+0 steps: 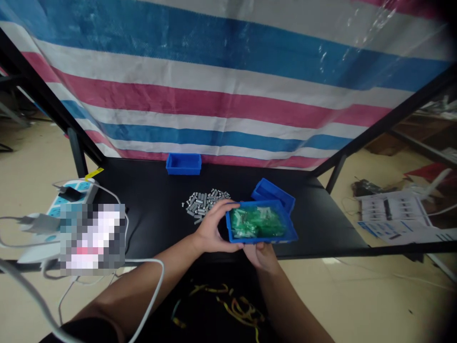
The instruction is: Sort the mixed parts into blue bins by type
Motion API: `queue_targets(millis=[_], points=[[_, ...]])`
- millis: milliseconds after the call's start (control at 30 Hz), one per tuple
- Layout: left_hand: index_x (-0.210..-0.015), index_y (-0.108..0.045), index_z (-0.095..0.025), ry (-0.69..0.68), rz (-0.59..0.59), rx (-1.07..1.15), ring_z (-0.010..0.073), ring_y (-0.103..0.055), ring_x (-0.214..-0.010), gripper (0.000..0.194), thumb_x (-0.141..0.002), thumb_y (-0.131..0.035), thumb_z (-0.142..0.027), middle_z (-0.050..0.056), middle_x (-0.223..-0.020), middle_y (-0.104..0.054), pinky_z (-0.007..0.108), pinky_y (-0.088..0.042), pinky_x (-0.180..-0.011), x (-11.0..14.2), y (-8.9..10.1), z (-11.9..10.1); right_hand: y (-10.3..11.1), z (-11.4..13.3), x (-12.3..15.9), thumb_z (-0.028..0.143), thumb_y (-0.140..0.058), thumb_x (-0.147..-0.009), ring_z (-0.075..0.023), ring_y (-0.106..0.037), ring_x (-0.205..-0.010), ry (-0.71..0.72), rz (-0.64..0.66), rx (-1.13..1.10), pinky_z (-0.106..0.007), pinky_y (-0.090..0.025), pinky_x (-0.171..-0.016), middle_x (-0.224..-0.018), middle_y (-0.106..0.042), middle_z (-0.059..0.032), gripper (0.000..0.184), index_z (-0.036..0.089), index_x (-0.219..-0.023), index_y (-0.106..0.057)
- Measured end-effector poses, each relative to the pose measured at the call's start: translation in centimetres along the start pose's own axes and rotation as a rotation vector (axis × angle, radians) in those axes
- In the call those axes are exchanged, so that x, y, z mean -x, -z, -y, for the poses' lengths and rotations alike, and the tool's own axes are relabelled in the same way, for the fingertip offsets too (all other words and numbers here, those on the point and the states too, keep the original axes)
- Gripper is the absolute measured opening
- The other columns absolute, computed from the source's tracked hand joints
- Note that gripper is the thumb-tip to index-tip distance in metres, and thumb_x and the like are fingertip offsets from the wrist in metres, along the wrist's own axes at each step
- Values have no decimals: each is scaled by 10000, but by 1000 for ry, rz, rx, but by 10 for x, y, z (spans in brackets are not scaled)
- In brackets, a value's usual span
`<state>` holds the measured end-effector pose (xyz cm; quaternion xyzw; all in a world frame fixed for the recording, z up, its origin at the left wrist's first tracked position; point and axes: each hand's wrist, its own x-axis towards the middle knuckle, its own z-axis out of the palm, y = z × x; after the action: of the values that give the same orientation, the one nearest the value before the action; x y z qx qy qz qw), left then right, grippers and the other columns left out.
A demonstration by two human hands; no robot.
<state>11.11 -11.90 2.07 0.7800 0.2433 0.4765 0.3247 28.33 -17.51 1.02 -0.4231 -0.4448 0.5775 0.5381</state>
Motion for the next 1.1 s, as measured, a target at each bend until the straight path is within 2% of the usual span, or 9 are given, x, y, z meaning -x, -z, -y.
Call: queue_targets(millis=[67,167,333,433,533,600,767,900,1100], points=[[-1495,-412,-249,26,81,-95,358,-476,-1373,995,-665,-818,-617,155,-1470,-498,536,-390,-1164,-1,4,-1,7,-6,1,922,-701,-488,-381,-545,-1322,24,-38,10,-651,-446,-1083,-1359,-649,-65,1078,391,-1411,-533],[-1548,-335,-256,42,176,-291,388,-404,-1435,1103,-644,-800,-685,143,-1525,-473,580,-244,-1235,-2,20,1,27,-18,6,803,-782,-550,-368,-591,-1270,62,-131,99,-649,-480,-1052,-1307,-683,-42,958,409,-1390,-545],[-1523,-393,-303,154,251,-515,419,-257,-1511,1047,-638,-786,-700,98,-1577,-420,638,-31,-1254,6,39,7,60,-36,17,554,-862,-624,-358,-646,-1194,128,-290,296,-639,-513,-1044,-1180,-738,-20,737,384,-1300,-626],[-1524,-381,-327,263,218,-606,428,-181,-1533,1042,-637,-802,-673,92,-1609,-374,692,14,-1228,13,39,14,64,-42,18,503,-880,-607,-379,-662,-1162,134,-418,388,-666,-480,-1072,-1113,-753,-54,680,315,-1228,-676],[-1542,-338,-346,354,194,-653,452,-122,-1541,1097,-615,-812,-690,102,-1650,-296,765,6,-1185,20,35,24,55,-43,15,495,-883,-602,-374,-682,-1115,91,-456,447,-654,-484,-1072,-1077,-757,-70,631,283,-1165,-693],[-1551,-320,-354,389,199,-664,464,-110,-1540,1142,-589,-813,-724,113,-1668,-252,781,-26,-1173,24,33,30,46,-41,11,487,-892,-595,-365,-689,-1101,79,-453,462,-629,-506,-1054,-1119,-746,-90,685,256,-1199,-663],[-1559,-301,-343,400,188,-691,453,-152,-1538,1207,-550,-809,-768,150,-1657,-263,745,-79,-1189,28,31,41,28,-30,-2,443,-940,-552,-340,-681,-1120,160,-411,464,-587,-520,-1038,-1290,-669,-139,1076,217,-1456,-404],[-1584,-236,-277,410,167,-687,445,-196,-1530,1278,-552,-795,-783,188,-1641,-291,725,-73,-1201,29,29,44,20,-19,-14,430,-949,-555,-347,-636,-1199,208,-351,541,-547,-490,-1079,-1358,-613,-160,1128,218,-1487,-349],[-1606,-147,-219,418,175,-684,424,-220,-1530,1354,-557,-784,-791,196,-1640,-296,687,-55,-1225,29,28,46,17,-12,-26,466,-942,-565,-380,-493,-1369,259,-302,655,-570,-400,-1151,-1462,-510,-170,1201,221,-1537,-280]])
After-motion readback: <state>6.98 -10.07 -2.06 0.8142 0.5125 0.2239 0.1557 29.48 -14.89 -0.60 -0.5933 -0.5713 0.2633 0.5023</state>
